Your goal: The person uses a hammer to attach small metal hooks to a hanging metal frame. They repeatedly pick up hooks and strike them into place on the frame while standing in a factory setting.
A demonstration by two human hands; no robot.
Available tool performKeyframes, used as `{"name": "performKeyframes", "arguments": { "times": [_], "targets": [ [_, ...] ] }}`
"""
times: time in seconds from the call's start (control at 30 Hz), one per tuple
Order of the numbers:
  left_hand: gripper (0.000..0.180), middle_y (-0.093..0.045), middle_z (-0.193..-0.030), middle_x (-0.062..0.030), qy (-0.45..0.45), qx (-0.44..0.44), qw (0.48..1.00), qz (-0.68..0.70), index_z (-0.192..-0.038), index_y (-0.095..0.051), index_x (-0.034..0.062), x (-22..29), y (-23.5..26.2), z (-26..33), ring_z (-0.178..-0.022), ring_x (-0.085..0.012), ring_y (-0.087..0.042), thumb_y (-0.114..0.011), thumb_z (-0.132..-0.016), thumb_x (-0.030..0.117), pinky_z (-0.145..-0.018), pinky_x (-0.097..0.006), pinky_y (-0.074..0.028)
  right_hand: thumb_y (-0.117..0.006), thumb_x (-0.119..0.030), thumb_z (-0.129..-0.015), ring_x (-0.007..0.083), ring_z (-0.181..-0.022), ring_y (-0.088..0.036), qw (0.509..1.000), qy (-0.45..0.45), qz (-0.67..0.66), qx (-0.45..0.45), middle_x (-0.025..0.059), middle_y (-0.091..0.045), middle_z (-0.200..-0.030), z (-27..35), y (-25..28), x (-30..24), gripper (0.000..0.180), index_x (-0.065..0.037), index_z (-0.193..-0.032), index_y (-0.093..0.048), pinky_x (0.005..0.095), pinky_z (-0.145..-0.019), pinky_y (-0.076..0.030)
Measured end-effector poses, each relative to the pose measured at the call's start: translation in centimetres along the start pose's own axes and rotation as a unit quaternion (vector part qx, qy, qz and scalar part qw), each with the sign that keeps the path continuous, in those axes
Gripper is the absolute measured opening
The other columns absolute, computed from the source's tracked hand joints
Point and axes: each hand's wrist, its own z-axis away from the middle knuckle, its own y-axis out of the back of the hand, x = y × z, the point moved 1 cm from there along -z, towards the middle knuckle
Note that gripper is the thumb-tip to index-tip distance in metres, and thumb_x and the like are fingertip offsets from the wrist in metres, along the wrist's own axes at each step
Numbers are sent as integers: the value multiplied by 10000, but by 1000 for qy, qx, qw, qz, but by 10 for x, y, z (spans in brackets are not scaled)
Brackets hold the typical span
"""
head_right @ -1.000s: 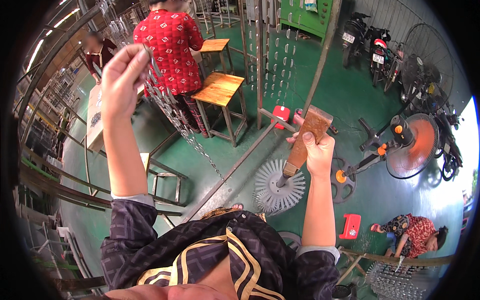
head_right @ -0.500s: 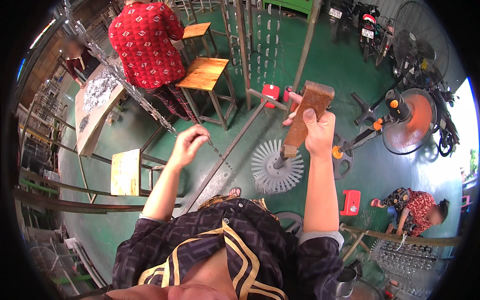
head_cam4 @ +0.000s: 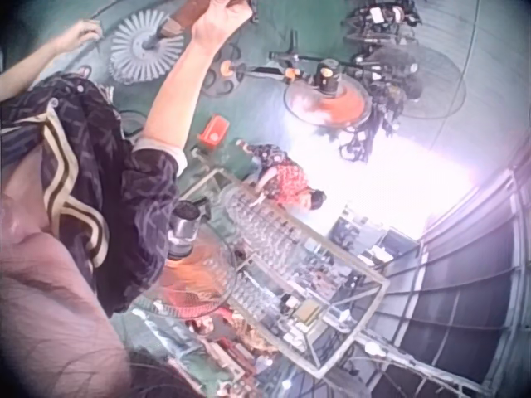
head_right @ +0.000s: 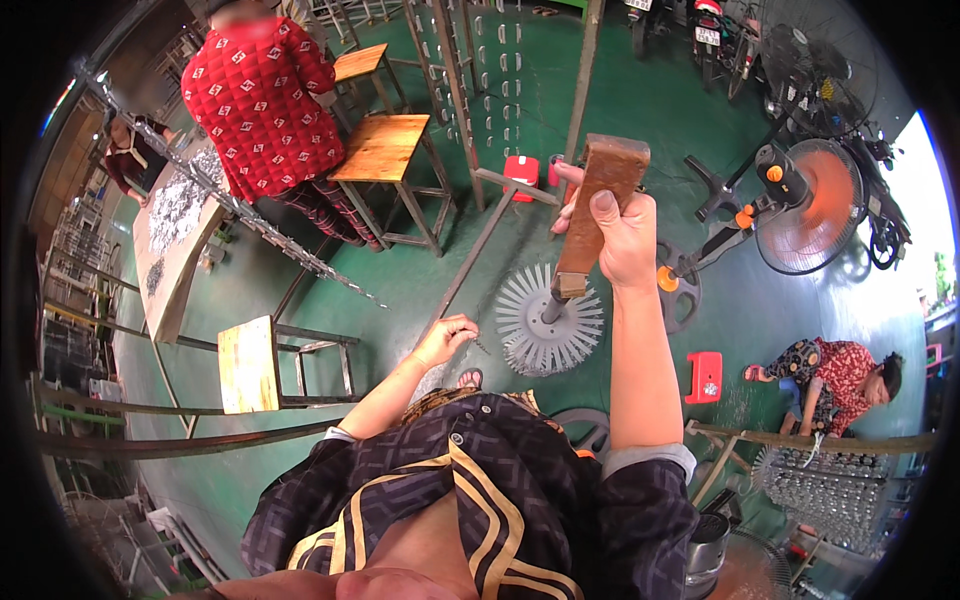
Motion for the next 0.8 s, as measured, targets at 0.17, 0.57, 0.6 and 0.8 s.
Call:
{"name": "performKeyframes", "arguments": {
  "times": [0.17,0.57,0.6,0.8],
  "targets": [
    [69,-598,-810,-84,7,-49,999,-17,-855,-593,17,-18,-15,-4,-767,-198,-589,-571,-814,68,-693,-288,-458,-551,-394,-827,194,-586,-556,1000,4,30,5,105,-563,-659,0,2,-2,542,102,-1044,-548,322,-546,-492],
    [98,-601,-814,-82,12,-95,995,8,-856,-606,13,-27,-35,-21,-768,-186,-584,-596,-808,97,-704,-284,-455,-579,-379,-812,162,-617,-584,1000,3,-6,6,162,-623,-868,-1,11,-2,511,106,-971,-583,295,-577,-494],
    [100,-602,-815,-82,17,-96,995,8,-855,-607,12,-27,-36,-21,-769,-187,-584,-599,-807,100,-705,-285,-456,-580,-381,-812,162,-615,-584,1000,2,-10,7,163,-623,-870,-1,12,-1,511,106,-970,-583,294,-577,-493],
    [118,-619,-828,-105,25,-95,995,-7,-863,-626,18,-21,-42,-19,-778,-235,-600,-614,-789,110,-701,-310,-466,-546,-399,-827,192,-589,-554,1000,9,23,-12,109,-566,-656,2,12,-2,540,94,-1049,-548,317,-547,-486]
  ]
}}
